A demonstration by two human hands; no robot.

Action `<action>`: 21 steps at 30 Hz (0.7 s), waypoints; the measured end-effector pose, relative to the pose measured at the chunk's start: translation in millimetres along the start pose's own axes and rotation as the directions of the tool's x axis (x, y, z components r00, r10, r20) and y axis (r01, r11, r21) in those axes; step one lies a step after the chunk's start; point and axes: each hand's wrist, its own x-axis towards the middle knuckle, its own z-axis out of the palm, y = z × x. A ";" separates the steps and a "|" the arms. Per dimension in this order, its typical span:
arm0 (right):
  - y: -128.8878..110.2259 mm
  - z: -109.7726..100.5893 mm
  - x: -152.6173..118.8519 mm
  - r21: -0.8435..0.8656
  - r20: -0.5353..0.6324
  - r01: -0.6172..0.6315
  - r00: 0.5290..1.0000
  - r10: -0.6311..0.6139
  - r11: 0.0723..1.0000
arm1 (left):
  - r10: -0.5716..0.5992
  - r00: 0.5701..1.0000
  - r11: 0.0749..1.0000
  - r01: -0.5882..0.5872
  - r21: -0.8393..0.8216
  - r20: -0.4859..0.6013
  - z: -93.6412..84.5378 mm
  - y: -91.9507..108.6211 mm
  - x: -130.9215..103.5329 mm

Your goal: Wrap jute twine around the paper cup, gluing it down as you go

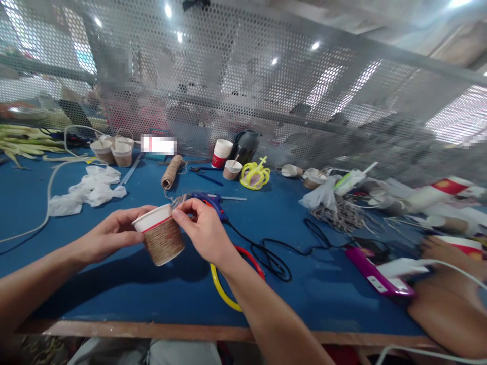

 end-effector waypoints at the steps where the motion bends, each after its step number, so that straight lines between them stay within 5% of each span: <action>1: -0.2 0.0 0.4 0.010 0.002 0.002 1.000 -0.002 1.000 | 0.019 1.000 1.000 -0.019 0.002 0.009 -0.3 0.2 -0.3; 13: 3.2 10.5 -2.1 -0.032 0.056 0.006 0.998 -0.004 0.999 | 0.173 0.983 0.972 -0.181 0.150 0.069 -6.6 -1.2 -0.3; 21: 11.5 12.2 0.2 -0.188 0.031 0.091 0.996 -0.086 0.978 | 0.021 0.999 0.897 -0.006 0.442 -0.030 -1.1 2.7 0.1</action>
